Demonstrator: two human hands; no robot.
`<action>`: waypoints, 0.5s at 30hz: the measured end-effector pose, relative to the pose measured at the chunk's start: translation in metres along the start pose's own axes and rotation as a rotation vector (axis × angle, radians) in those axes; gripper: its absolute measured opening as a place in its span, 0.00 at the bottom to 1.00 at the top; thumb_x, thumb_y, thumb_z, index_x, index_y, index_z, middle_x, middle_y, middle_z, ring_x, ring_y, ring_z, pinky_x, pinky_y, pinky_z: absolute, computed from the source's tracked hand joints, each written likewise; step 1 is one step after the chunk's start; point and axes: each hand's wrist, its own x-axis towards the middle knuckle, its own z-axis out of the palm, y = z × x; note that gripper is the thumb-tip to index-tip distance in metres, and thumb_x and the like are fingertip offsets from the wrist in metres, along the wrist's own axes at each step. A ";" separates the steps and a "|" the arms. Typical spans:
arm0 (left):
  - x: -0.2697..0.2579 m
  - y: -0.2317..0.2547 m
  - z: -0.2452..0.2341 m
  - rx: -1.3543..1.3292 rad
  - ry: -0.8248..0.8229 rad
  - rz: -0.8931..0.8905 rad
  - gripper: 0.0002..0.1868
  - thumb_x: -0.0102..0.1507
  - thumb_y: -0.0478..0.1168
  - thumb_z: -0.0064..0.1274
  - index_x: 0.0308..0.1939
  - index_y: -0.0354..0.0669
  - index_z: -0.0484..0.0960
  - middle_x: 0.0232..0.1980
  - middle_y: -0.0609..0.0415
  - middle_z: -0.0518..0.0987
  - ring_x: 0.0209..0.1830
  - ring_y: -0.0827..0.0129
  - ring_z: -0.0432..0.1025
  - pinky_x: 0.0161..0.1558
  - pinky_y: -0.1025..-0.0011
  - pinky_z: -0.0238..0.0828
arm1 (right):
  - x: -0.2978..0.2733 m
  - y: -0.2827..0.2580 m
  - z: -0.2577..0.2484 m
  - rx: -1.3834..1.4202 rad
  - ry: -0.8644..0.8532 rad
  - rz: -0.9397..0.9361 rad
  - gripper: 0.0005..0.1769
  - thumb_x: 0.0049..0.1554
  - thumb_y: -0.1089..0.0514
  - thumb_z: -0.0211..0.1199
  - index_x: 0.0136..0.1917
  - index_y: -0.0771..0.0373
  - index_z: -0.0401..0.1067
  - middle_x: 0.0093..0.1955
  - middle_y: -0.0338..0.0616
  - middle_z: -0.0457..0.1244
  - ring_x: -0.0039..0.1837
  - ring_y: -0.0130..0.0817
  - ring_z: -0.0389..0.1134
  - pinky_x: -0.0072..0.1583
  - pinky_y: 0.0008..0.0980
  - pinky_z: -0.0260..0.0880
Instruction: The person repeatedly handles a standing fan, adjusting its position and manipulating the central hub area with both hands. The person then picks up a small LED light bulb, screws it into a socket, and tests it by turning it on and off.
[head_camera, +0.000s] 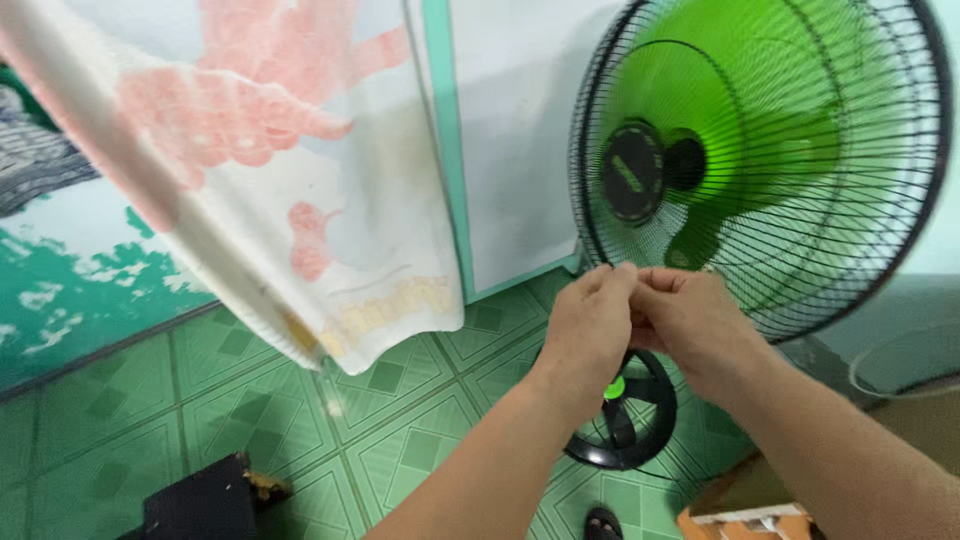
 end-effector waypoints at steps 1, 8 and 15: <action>-0.002 -0.006 0.007 0.006 -0.012 -0.021 0.19 0.68 0.51 0.41 0.45 0.40 0.79 0.45 0.53 0.78 0.46 0.66 0.69 0.52 0.63 0.66 | -0.003 0.008 -0.008 -0.011 0.024 0.007 0.18 0.61 0.52 0.59 0.53 0.69 0.77 0.45 0.46 0.71 0.46 0.33 0.72 0.52 0.34 0.76; -0.004 -0.057 0.079 0.111 -0.092 -0.154 0.23 0.67 0.51 0.43 0.58 0.40 0.74 0.54 0.52 0.79 0.53 0.67 0.71 0.57 0.67 0.67 | -0.028 0.068 -0.080 0.015 0.231 0.149 0.16 0.60 0.55 0.61 0.53 0.71 0.78 0.44 0.45 0.70 0.44 0.33 0.70 0.50 0.36 0.73; 0.016 -0.107 0.164 0.338 -0.190 -0.223 0.31 0.63 0.51 0.44 0.65 0.36 0.71 0.60 0.46 0.78 0.60 0.61 0.72 0.61 0.66 0.66 | -0.040 0.104 -0.174 0.034 0.328 0.189 0.14 0.58 0.60 0.63 0.55 0.69 0.78 0.44 0.48 0.71 0.42 0.31 0.67 0.44 0.32 0.66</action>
